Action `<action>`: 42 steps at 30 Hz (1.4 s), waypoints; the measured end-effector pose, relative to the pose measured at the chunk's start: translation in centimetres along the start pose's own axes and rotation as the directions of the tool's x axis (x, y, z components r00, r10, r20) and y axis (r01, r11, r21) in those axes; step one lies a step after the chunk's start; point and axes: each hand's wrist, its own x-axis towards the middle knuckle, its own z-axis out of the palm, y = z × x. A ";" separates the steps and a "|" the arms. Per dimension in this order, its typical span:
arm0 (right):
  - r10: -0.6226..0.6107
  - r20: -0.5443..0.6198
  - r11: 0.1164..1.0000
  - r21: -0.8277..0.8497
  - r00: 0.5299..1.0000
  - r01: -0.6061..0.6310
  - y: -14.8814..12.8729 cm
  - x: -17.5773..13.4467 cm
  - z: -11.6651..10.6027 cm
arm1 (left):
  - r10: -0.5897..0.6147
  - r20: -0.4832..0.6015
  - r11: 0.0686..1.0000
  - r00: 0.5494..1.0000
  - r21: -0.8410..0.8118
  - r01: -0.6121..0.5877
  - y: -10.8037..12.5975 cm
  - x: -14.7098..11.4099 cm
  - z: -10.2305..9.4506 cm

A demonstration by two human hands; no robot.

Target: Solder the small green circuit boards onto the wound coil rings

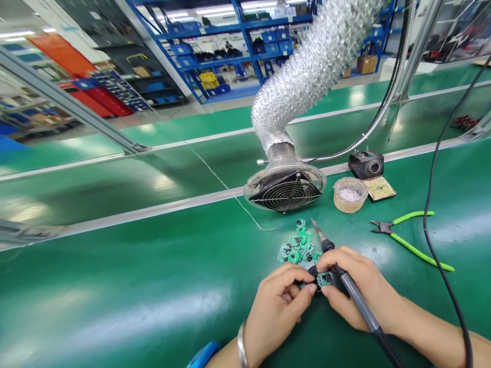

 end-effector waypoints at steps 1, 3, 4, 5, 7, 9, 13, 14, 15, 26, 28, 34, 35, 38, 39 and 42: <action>0.002 0.005 1.000 0.003 1.000 -0.002 0.0 0.0 0.1 | 0.001 -0.013 1.000 1.000 0.016 -0.001 0.1 0.1 0.1; -0.021 -0.002 1.000 0.009 1.000 0.021 0.2 -0.1 0.4 | 0.008 -0.032 0.999 0.999 0.033 -0.007 0.3 0.3 0.1; -0.043 -0.010 0.999 0.010 0.999 0.043 0.3 -0.2 0.5 | 0.011 -0.032 1.000 0.999 0.028 -0.010 0.4 0.3 0.1; -0.067 -0.020 0.998 0.008 0.998 0.067 0.4 -0.2 0.7 | 0.010 -0.028 1.000 1.000 0.017 -0.009 0.4 0.3 0.0; -0.108 -0.038 0.994 -0.008 0.993 0.108 0.6 -0.2 1.0 | -0.019 -0.006 1.000 1.000 -0.015 0.019 0.3 0.2 -0.2; -0.124 -0.036 0.992 -0.029 0.992 0.123 0.7 -0.1 1.1 | -0.062 0.019 0.998 0.998 -0.033 0.063 0.0 0.1 -0.4; -0.151 -0.042 0.987 -0.054 0.988 0.149 0.5 0.1 1.4 | -0.021 0.044 1.000 0.999 0.001 0.021 -0.6 0.0 -0.9; -0.155 -0.046 0.987 -0.058 0.987 0.152 0.5 0.2 1.4 | 0.018 0.041 1.000 0.999 0.015 -0.019 -0.7 0.0 -1.0; -0.156 -0.049 0.986 -0.060 0.987 0.153 0.4 0.3 1.4 | 0.063 0.040 0.997 0.997 0.029 -0.064 -0.8 0.0 -1.1; -0.138 0.013 0.990 -0.018 0.990 0.138 0.7 0.4 0.3 | 0.390 0.137 0.813 0.911 0.414 -0.410 -0.9 -0.4 -0.3; -0.154 -0.023 0.987 -0.048 0.988 0.153 0.8 0.3 0.4 | 0.344 0.120 0.869 0.931 0.334 -0.364 -0.8 -0.1 -0.1; -0.251 -0.086 0.963 -0.126 0.964 0.240 1.0 0.2 1.1 | 0.043 0.030 0.998 0.999 -0.037 -0.042 0.5 0.7 -2.8; -0.264 -0.091 0.959 -0.131 0.960 0.251 1.1 0.2 1.1 | 0.043 0.026 0.999 0.999 -0.001 -0.043 0.8 0.8 -4.1; -0.292 -0.129 0.951 -0.145 0.948 0.273 1.4 0.3 1.3 | 0.046 -0.029 0.935 0.999 0.354 -0.033 1.1 1.6 -8.4; -0.302 -0.148 0.947 -0.159 0.942 0.279 1.6 0.3 1.3 | 0.036 -0.068 0.868 0.997 0.497 0.002 1.0 1.9 -9.7; -0.328 -0.212 0.933 -0.228 0.920 0.280 1.9 0.6 1.3 | -0.037 -0.104 0.682 0.994 0.725 0.101 0.4 2.8 -12.6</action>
